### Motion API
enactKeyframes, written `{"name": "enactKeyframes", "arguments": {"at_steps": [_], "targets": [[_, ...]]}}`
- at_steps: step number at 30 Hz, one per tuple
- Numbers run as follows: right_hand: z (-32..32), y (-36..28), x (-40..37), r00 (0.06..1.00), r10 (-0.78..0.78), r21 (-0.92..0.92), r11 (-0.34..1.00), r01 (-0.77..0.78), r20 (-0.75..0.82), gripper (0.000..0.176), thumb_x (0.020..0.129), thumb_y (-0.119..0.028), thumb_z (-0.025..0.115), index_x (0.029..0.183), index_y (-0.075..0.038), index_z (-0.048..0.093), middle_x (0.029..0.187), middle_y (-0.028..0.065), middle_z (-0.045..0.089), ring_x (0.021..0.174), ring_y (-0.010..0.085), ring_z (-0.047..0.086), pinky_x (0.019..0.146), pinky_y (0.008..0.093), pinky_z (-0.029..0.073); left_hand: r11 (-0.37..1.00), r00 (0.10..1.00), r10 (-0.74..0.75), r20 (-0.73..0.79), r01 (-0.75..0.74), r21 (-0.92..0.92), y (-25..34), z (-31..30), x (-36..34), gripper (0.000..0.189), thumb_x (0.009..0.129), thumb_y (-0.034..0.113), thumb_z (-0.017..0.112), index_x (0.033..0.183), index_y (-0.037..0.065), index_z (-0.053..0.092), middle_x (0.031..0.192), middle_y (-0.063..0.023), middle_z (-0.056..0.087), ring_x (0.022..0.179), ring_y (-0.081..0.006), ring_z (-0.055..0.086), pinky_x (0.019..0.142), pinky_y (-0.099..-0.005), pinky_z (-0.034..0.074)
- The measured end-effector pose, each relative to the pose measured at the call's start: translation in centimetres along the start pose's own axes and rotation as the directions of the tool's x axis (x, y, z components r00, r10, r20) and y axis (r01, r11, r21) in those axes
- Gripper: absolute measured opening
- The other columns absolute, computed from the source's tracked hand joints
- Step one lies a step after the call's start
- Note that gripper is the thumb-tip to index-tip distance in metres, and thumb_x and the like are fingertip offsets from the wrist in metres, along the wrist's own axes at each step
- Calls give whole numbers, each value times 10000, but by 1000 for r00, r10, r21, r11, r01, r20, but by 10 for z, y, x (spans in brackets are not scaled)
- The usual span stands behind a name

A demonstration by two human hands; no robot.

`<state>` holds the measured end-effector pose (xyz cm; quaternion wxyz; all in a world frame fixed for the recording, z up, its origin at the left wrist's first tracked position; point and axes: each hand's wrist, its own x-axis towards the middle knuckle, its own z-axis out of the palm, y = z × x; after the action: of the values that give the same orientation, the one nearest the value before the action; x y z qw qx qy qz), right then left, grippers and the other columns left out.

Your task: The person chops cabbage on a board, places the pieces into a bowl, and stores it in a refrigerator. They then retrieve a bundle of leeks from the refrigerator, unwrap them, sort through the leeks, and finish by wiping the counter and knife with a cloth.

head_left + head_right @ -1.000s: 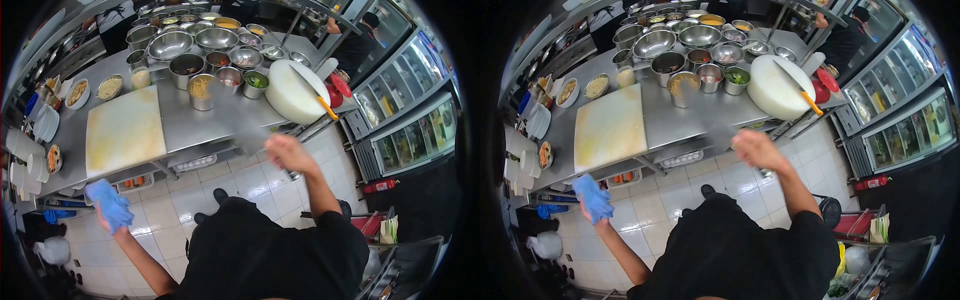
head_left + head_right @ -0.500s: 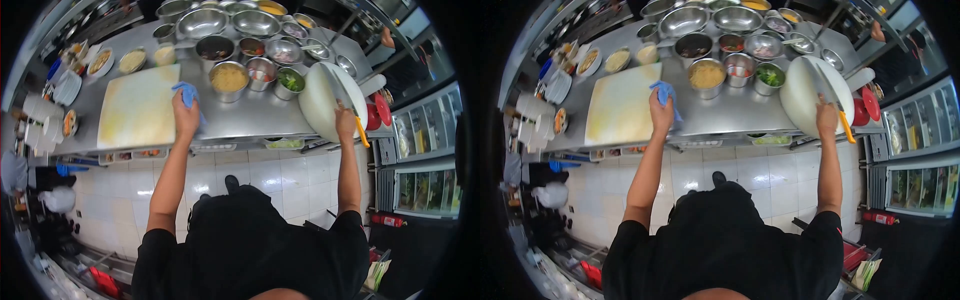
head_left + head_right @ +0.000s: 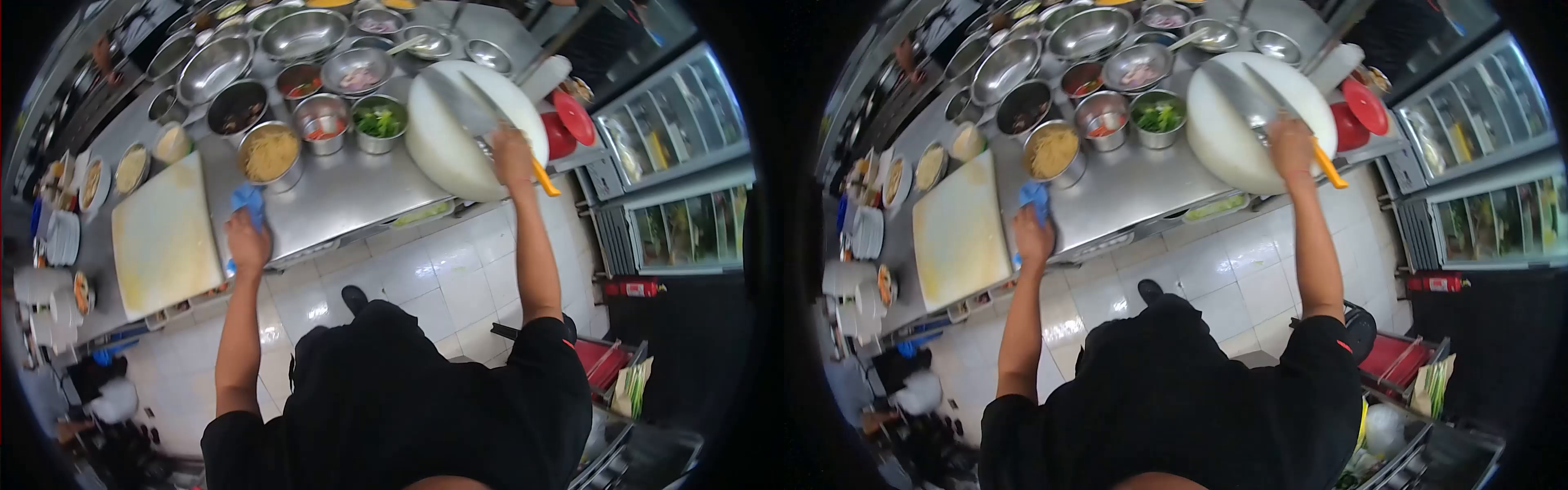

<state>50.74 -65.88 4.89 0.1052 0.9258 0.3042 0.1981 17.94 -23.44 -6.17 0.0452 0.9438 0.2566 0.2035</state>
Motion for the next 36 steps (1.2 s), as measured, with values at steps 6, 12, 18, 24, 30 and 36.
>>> {"name": "enactKeyframes", "arguments": {"at_steps": [6, 12, 18, 24, 30, 36], "targets": [[0, 60, -29, 904, 379, 246, 873, -421, 199, 227, 801, -144, 628, 988, -44, 547, 999, 186, 616, 922, 387, 604, 790, 464, 497, 995, 996, -65, 57, 69, -75, 75, -4, -11, 522, 758, 136, 650, 1202, -57, 457, 1162, -230, 505, 999, -403, 491, 851, -461, 465], [17, 79, -28, 920, 328, 483, 783, -393, 216, 243, 773, -110, 660, 930, -29, 493, 894, 234, 621, 894, 406, 607, 753, 453, 472, 983, 989, 46, 142, -19, -184, 137, 1, -9, 553, 766, 143, 658, 1230, -60, 436, 1174, -235, 489, 1013, -404, 483, 825, -450, 493], [0, 85, -35, 893, 403, 555, 705, -442, 199, 234, 764, -101, 639, 908, -23, 472, 854, 248, 586, 872, 436, 576, 742, 447, 445, 903, 944, 301, 132, -238, -357, 201, 25, -6, 509, 706, 59, 624, 1185, -39, 481, 1109, -206, 504, 974, -378, 495, 830, -456, 486], [-28, 99, -55, 928, 357, 607, 715, -346, 108, 256, 791, -14, 631, 985, -21, 464, 857, 82, 497, 812, 152, 512, 747, 269, 442, 427, 678, 716, 164, -240, -872, 246, 24, -6, 423, 713, 58, 637, 1127, 48, 553, 1112, -139, 546, 1055, -341, 504, 929, -431, 417], [-123, 8, -32, 984, 139, 927, 343, -151, 108, 251, 832, 30, 632, 918, -66, 416, 890, 1, 385, 798, 80, 418, 729, 198, 370, 789, 834, 502, 229, -334, -515, 176, -3, 25, 691, 749, 244, 712, 1339, 61, 403, 1345, -150, 410, 1288, -357, 339, 1068, -516, 272], [-188, -182, 37, 930, -367, 961, 252, 112, -12, 282, 760, -42, 705, 868, -43, 445, 823, 14, 433, 776, 120, 451, 724, 249, 407, 671, 791, 612, 15, -509, -539, 88, -27, -19, 521, 826, 284, 675, 1228, 18, 476, 1348, -184, 419, 1261, -354, 386, 1041, -512, 313]]}}
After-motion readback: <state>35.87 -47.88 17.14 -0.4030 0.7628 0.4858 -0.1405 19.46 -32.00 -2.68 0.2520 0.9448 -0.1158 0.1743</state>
